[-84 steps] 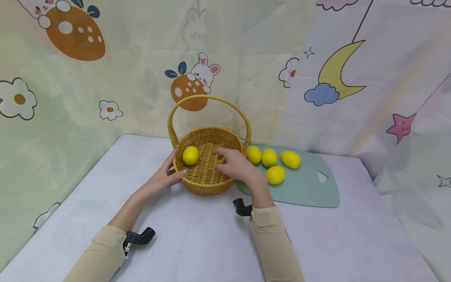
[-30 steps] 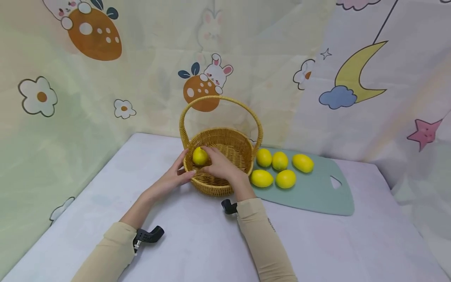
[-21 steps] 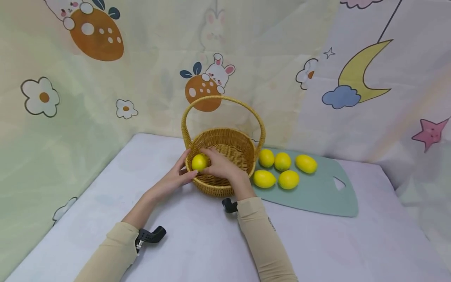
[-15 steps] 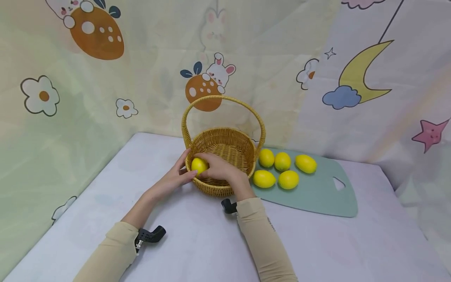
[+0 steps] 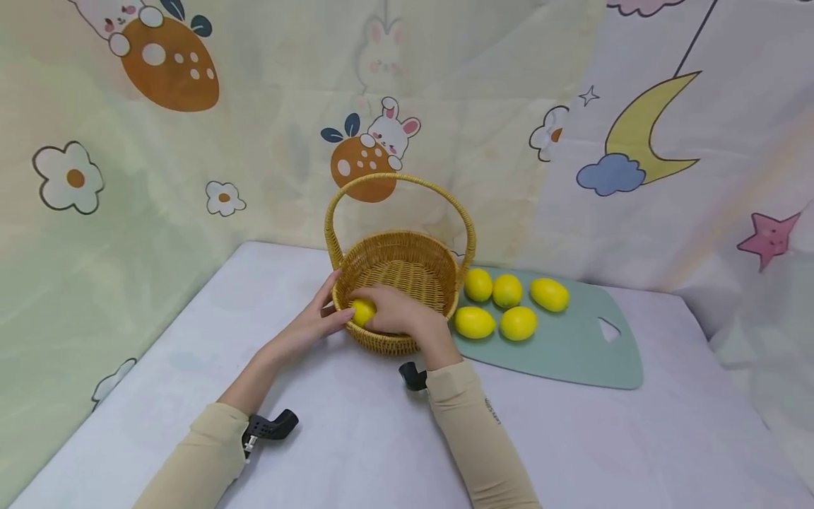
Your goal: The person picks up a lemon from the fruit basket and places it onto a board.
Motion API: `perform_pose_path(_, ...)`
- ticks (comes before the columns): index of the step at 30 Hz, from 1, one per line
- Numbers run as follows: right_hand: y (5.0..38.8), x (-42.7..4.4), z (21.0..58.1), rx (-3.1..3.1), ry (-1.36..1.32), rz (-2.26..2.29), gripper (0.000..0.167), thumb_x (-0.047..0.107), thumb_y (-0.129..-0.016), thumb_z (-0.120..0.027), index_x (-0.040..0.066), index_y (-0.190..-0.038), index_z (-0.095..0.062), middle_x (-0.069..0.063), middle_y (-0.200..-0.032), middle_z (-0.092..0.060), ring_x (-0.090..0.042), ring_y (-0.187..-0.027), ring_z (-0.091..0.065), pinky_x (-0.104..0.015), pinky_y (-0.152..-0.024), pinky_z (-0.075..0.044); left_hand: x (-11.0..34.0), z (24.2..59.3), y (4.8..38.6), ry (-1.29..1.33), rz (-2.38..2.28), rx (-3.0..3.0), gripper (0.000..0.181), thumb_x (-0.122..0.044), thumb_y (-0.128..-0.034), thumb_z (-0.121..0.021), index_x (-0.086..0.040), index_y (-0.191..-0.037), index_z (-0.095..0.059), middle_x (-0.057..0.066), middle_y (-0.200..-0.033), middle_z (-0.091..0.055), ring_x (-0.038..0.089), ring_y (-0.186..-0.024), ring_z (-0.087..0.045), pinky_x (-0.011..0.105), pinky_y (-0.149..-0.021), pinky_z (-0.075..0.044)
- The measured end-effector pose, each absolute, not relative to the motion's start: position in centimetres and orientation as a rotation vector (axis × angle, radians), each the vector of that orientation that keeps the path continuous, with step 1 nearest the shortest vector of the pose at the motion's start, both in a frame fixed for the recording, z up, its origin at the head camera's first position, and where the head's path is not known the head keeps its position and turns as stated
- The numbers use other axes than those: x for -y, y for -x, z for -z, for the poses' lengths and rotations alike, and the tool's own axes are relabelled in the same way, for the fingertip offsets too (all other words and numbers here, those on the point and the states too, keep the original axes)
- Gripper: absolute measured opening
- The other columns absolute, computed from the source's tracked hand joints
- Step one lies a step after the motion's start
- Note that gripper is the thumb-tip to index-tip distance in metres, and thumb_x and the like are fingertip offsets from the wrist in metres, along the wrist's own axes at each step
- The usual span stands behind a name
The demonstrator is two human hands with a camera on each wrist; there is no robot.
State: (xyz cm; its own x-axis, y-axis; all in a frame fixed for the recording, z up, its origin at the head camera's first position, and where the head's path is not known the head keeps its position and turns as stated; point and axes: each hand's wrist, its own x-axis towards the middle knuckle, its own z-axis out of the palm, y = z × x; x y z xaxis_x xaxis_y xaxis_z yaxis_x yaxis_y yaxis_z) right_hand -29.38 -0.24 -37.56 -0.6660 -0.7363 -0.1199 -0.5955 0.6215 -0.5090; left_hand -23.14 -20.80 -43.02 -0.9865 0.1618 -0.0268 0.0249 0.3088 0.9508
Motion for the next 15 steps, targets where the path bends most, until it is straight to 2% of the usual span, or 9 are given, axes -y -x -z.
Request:
perform_pose_path(8,28.8,-0.6,37.3,-2.592,1.07,0.602,0.054,0.02,-0.09,-0.065,0.023,-0.143,-0.054,0.0,-0.146,-0.053,-0.025,-0.134,-0.047,-0.05,-0.11,-0.043,21.0,42.9,23.0,-0.146,-1.764,-2.439,0.088,-0.06,-0.0882,-0.065,-0.061,-0.149,-0.002,-0.009,-0.168,-0.003,0.032,-0.153,-0.022,0.062,-0.119,-0.026)
perform_pose_path(11,28.7,-1.2,37.1,-2.608,1.058,0.619,0.058,0.017,-0.086,-0.066,0.023,-0.142,-0.054,-0.001,-0.146,-0.052,-0.024,-0.129,-0.05,-0.049,-0.105,-0.046,20.9,42.9,23.0,-0.142,-1.758,-2.429,0.087,-0.059,-0.0887,-0.065,-0.061,-0.149,-0.001,-0.011,-0.168,-0.001,0.032,-0.153,-0.02,0.062,-0.119,-0.025)
perform_pose_path(15,28.4,-2.2,36.5,-2.634,1.047,0.668,0.065,0.013,-0.078,-0.067,0.024,-0.141,-0.054,-0.001,-0.142,-0.052,-0.021,-0.11,-0.054,-0.04,-0.089,-0.05,20.7,41.6,22.5,-0.128,-1.733,-2.397,0.09,-0.054,-0.0914,-0.064,-0.053,-0.154,0.001,-0.008,-0.168,0.001,0.032,-0.154,-0.018,0.062,-0.12,-0.022)
